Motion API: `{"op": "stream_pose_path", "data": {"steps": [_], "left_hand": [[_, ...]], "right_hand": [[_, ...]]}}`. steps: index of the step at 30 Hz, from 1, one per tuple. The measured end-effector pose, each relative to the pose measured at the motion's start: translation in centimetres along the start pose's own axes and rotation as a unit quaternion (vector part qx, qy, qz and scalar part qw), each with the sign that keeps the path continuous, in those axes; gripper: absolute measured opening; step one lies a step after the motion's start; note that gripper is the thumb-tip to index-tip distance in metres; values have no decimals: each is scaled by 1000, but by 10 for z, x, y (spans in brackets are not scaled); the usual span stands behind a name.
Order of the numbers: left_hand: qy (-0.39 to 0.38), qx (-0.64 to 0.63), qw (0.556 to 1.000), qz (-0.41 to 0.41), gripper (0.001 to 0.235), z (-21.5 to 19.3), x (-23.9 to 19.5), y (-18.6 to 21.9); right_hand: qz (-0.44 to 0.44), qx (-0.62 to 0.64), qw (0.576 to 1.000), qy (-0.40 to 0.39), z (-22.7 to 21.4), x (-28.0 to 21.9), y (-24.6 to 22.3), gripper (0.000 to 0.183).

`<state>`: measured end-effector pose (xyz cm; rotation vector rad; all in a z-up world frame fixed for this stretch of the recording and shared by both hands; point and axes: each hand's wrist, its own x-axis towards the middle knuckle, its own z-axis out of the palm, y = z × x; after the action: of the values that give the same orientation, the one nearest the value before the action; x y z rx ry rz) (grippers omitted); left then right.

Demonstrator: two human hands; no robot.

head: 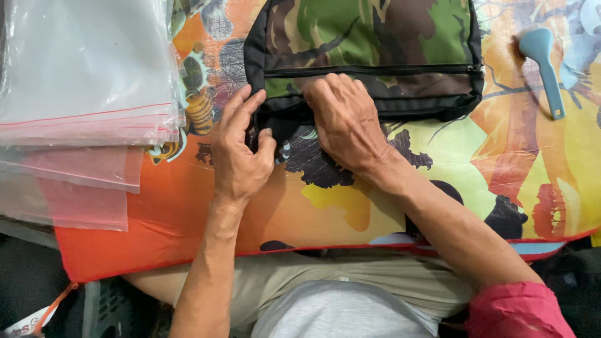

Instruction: The person uses a small brush to clean the exterior of a camouflage-patterned bag. They brush the main body, the zipper area, and the shoulder straps, then adjust the straps and zip the bag closed.

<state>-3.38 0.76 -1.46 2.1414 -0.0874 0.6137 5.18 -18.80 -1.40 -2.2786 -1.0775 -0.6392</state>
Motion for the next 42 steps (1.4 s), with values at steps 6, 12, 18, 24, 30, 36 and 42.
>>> {"op": "stream_pose_path", "data": {"steps": [6, 12, 18, 24, 30, 36, 42], "left_hand": [[-56, -79, 993, -69, 57, -13, 2, 7], [-98, -68, 991, -63, 40, -23, 7, 7], [-51, -39, 996, -54, 11, -17, 7, 2], [-5, 17, 1000, 5, 10, -9, 21, 2], [0, 64, 998, 11, 10, -3, 19, -1], [2, 133, 990, 51, 14, 1, 23, 13], [-58, 242, 957, 148, 30, 22, 28, 47]], "right_hand": [[27, 70, 997, -14, -1, 6, 2, 1], [18, 85, 996, -35, -17, 18, 1, 9], [53, 142, 987, -49, -10, 14, 12, 12], [64, 112, 990, -64, -14, 13, 2, 11], [10, 69, 996, -60, -42, 1, -5, 15], [157, -117, 980, 25, -102, -38, 19, 23], [418, -34, 908, -2, -138, -70, 43, 53]]}}
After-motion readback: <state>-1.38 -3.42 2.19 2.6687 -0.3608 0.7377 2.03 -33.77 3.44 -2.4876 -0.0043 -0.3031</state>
